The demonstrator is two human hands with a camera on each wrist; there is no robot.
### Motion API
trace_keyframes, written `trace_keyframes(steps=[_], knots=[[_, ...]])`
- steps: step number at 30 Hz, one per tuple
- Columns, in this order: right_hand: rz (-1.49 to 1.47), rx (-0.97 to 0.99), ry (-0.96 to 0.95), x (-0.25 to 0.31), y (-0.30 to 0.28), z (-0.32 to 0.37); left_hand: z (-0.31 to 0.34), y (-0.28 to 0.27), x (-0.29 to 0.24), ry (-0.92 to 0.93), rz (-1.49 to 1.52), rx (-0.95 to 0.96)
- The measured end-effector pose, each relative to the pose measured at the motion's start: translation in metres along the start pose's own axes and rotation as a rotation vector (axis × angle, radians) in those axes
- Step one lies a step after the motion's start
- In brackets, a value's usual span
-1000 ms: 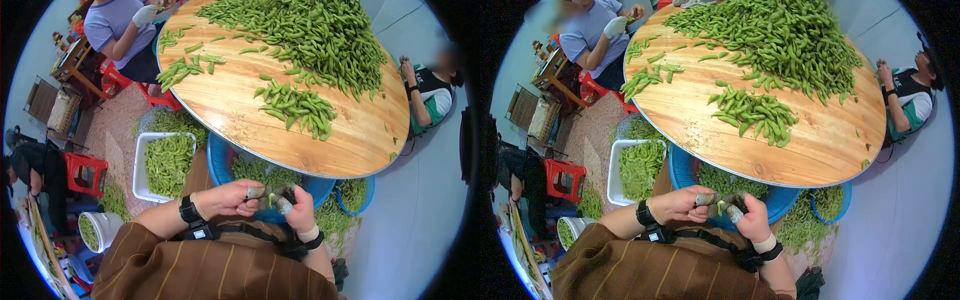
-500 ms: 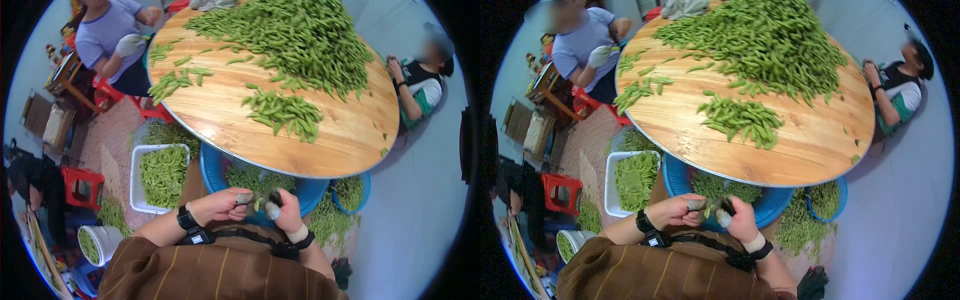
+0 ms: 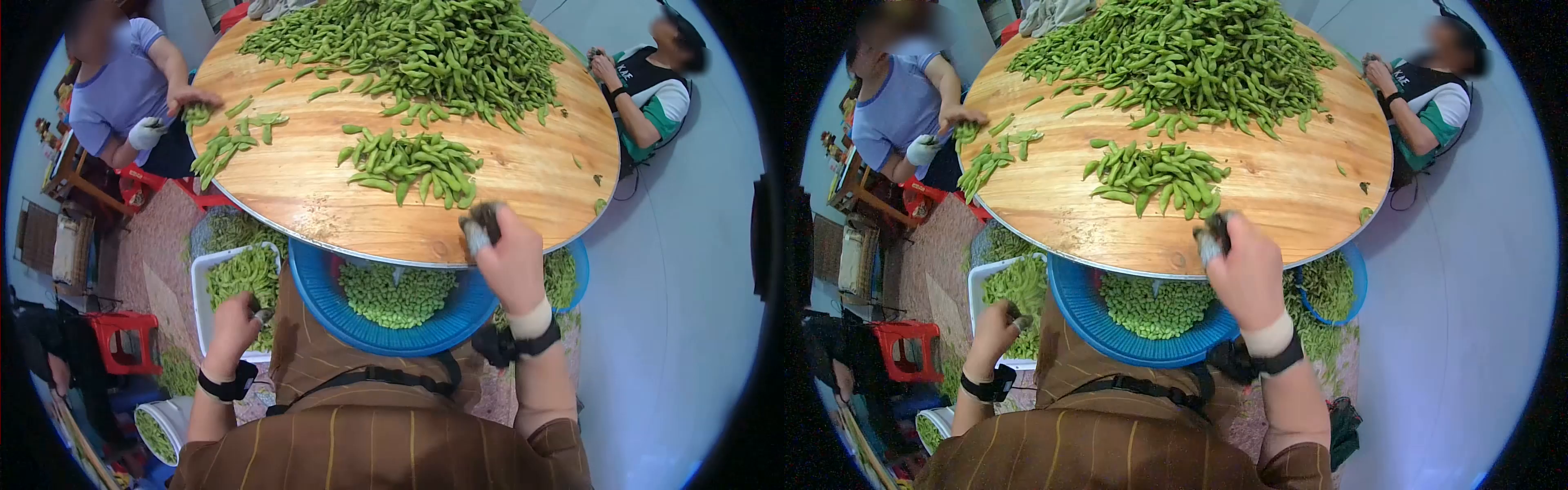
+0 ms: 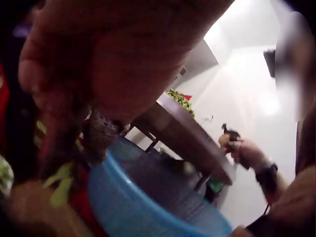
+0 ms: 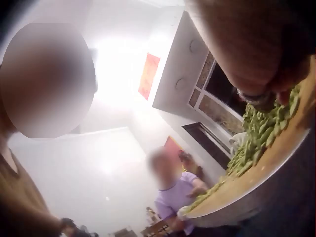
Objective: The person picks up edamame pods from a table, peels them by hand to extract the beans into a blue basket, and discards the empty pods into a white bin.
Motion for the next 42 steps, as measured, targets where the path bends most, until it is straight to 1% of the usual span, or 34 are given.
trace_keyframes(steps=[1,2,3,4,5,6,7,9,10,11,13,14,15,16,17,18,19,21,23,24,25,27,28,29,30,31,32,33,34,35,37,39,41,42], knots=[[0.107,-0.062,-0.039,0.001,0.001,-0.011,0.003,-0.010,-0.009,-0.059,-0.026,-0.051],[0.105,-0.067,-0.040,0.001,0.006,-0.020,0.005,-0.016,-0.015,-0.119,-0.051,-0.104],[0.224,-0.067,0.018,-0.001,0.013,-0.027,0.004,-0.014,-0.017,-0.117,-0.052,-0.108],[0.342,-0.068,0.075,-0.003,0.017,-0.031,0.003,-0.009,-0.021,-0.041,0.036,-0.103],[0.342,-0.072,0.069,-0.003,0.017,-0.033,0.001,-0.005,-0.027,0.034,0.125,-0.101],[0.338,-0.042,0.074,-0.005,0.017,-0.034,-0.002,-0.011,-0.049,-0.007,0.176,-0.030],[0.336,-0.010,0.082,-0.008,0.018,-0.034,-0.003,-0.006,-0.049,-0.008,0.179,-0.034],[0.309,-0.045,0.035,-0.017,0.018,-0.028,-0.009,0.003,-0.057,0.193,0.169,-0.047],[0.280,-0.079,-0.008,-0.018,0.016,-0.024,-0.012,0.004,-0.066,0.227,0.175,-0.015],[0.283,-0.082,-0.007,-0.021,0.014,-0.022,-0.015,0.003,-0.075,0.231,0.177,-0.015],[0.197,-0.171,0.031,-0.019,0.002,-0.015,-0.021,0.005,-0.093,0.202,0.302,0.040],[0.198,-0.173,0.032,-0.020,-0.002,-0.012,-0.024,0.004,-0.103,0.232,0.325,0.080],[0.178,-0.222,-0.004,-0.019,-0.008,-0.009,-0.028,0.005,-0.111,0.233,0.325,0.080],[0.156,-0.271,-0.041,-0.018,-0.013,-0.005,-0.032,0.001,-0.125,0.394,0.318,0.000],[0.154,-0.274,-0.048,-0.017,-0.016,0.002,-0.035,-0.003,-0.140,0.555,0.306,-0.086],[0.130,-0.147,-0.033,-0.017,-0.014,0.009,-0.036,-0.009,-0.155,0.557,0.315,-0.083],[0.102,-0.036,-0.042,-0.013,-0.013,0.011,-0.037,-0.015,-0.169,0.631,0.248,-0.106],[-0.130,0.247,-0.036,0.005,-0.009,0.026,-0.041,-0.025,-0.194,0.851,0.198,-0.316],[-0.168,0.527,0.024,0.010,-0.005,0.040,-0.039,-0.035,-0.217,0.940,0.181,-0.333],[-0.225,0.567,-0.001,0.013,-0.003,0.045,-0.042,-0.028,-0.217,0.947,0.159,-0.264],[-0.284,0.611,-0.017,0.015,-0.001,0.050,-0.042,-0.025,-0.215,0.947,0.152,-0.277],[-0.261,0.644,0.002,0.014,0.003,0.056,-0.044,-0.005,-0.211,0.855,0.140,0.110],[-0.327,0.657,0.034,0.009,0.007,0.057,-0.041,-0.006,-0.212,0.873,0.192,0.049],[-0.395,0.667,0.072,0.004,0.012,0.060,-0.040,0.000,-0.209,0.872,0.190,0.052],[-0.397,0.664,0.076,-0.001,0.020,0.065,-0.040,0.004,-0.204,0.893,0.262,-0.015],[-0.458,0.583,0.035,-0.004,0.027,0.066,-0.042,0.004,-0.203,0.914,0.334,-0.088],[-0.517,0.502,-0.009,-0.004,0.029,0.065,-0.041,0.002,-0.207,0.920,0.332,-0.093],[-0.515,0.499,-0.015,0.001,0.026,0.065,-0.042,0.000,-0.205,0.691,0.552,-0.031],[-0.547,0.621,0.183,0.001,0.026,0.069,-0.043,0.000,-0.200,0.452,0.761,0.030],[-0.575,0.744,0.388,0.000,0.029,0.074,-0.044,0.000,-0.199,0.451,0.760,0.027],[-0.638,0.740,0.373,0.004,0.028,0.075,-0.045,0.009,-0.193,0.263,0.963,0.112],[-0.575,0.751,0.316,0.004,0.027,0.079,-0.042,0.012,-0.194,0.268,0.965,0.124],[-0.581,0.755,0.326,0.001,0.027,0.083,-0.043,0.010,-0.198,0.280,0.892,0.186],[-0.587,0.754,0.321,0.000,0.028,0.082,-0.044,0.019,-0.195,0.286,0.953,0.189]])
Point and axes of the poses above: each hand's wrist, its own z-axis away from the middle knuckle, its own y-axis out of the palm, x = y × z, the point moved 4 cm from there along -z, towards the middle knuckle, and after that the axes turned 13 degrees about y, right-handed, at the moved point
